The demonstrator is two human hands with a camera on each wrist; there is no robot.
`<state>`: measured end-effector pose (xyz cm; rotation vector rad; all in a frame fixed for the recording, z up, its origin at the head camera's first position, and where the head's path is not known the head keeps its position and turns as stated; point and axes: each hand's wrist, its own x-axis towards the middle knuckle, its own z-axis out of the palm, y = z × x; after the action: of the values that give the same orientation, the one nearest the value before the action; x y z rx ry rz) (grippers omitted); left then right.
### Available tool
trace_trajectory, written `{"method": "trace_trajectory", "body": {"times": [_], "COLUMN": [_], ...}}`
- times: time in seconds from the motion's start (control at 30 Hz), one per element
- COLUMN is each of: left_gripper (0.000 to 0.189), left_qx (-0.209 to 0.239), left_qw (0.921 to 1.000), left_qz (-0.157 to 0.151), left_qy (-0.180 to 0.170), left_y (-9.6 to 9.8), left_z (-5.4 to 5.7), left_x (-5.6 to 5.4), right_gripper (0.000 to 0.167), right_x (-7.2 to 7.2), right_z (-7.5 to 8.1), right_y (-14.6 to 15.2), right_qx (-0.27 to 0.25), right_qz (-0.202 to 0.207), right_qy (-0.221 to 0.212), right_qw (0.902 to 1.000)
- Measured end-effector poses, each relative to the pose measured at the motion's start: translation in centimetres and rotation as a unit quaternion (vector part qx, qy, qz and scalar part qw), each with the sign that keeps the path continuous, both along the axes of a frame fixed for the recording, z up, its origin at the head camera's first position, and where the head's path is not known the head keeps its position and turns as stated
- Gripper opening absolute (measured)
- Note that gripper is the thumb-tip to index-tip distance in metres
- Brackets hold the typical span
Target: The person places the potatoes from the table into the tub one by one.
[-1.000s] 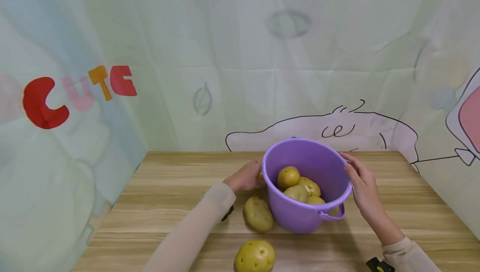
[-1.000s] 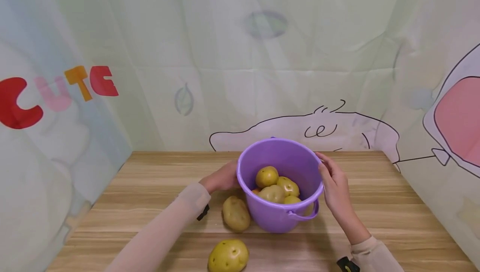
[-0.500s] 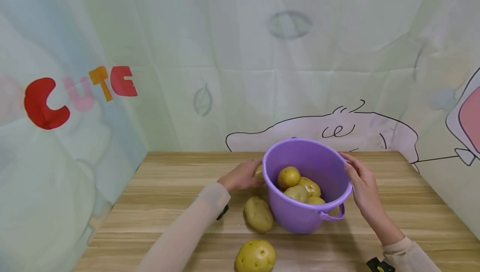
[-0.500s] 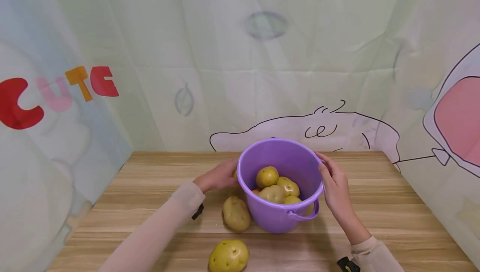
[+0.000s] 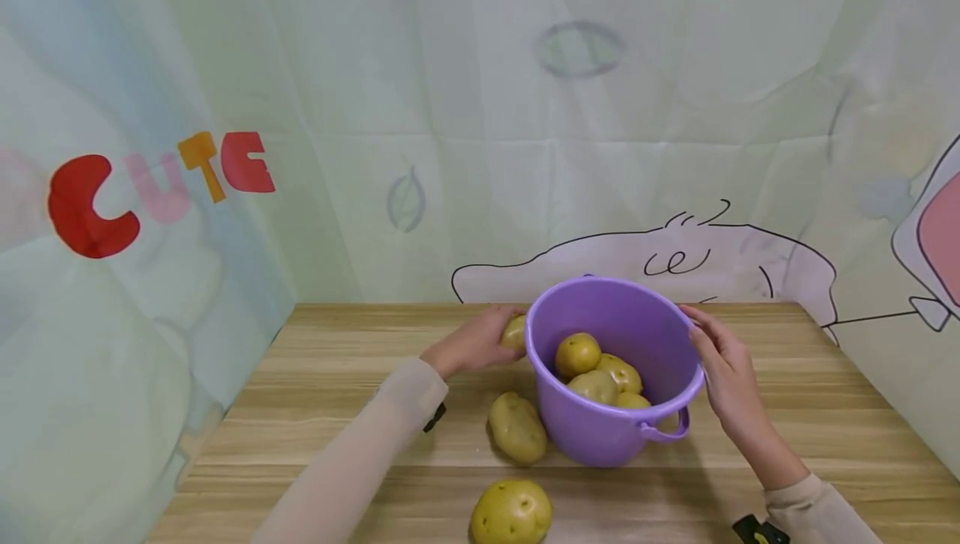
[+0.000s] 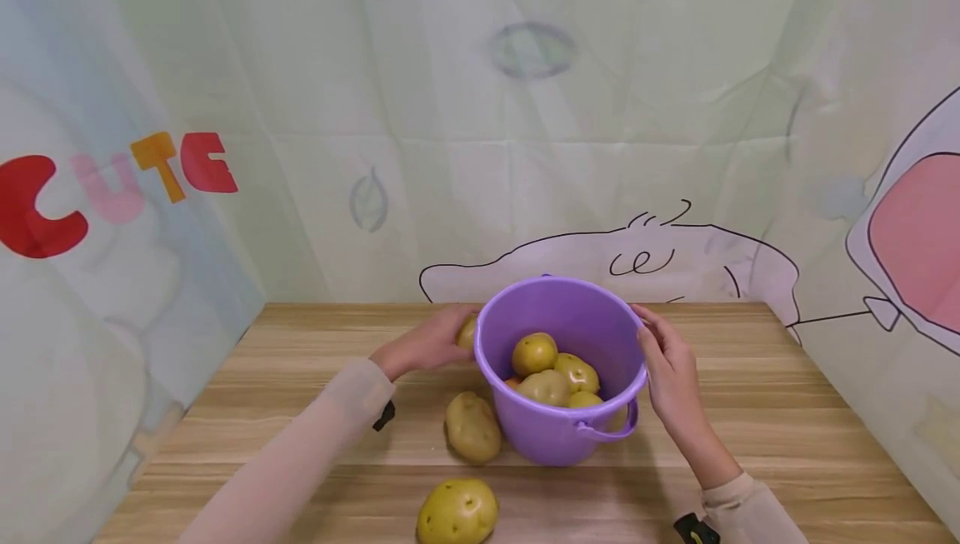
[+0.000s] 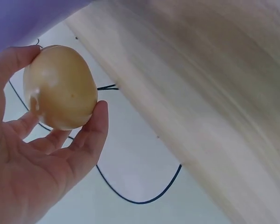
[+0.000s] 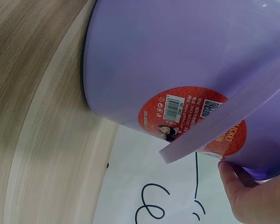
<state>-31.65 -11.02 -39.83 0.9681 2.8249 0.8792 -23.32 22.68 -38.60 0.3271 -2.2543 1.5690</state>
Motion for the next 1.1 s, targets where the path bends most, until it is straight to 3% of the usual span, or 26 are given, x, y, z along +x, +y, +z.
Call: {"method": "trace_trajectory", "body": {"times": [0.37, 1.1], "left_gripper": [0.062, 0.064], "left_qx": [-0.010, -0.010], "left_qw": [0.9995, 0.9990], "left_qz": [0.029, 0.040], "left_qy": [-0.009, 0.018], "left_y": [-1.0, -2.0], "left_z": [1.8, 5.4], "left_x": [0.5, 1.4], "right_gripper": [0.039, 0.038], "right_x": [0.0, 0.0], "right_z": [0.1, 0.0], "right_y": [0.0, 0.0], "right_qx": [0.006, 0.012], "right_qz": [-0.004, -0.010], "right_qy": [-0.004, 0.011], "right_qw": [1.0000, 0.9998]}}
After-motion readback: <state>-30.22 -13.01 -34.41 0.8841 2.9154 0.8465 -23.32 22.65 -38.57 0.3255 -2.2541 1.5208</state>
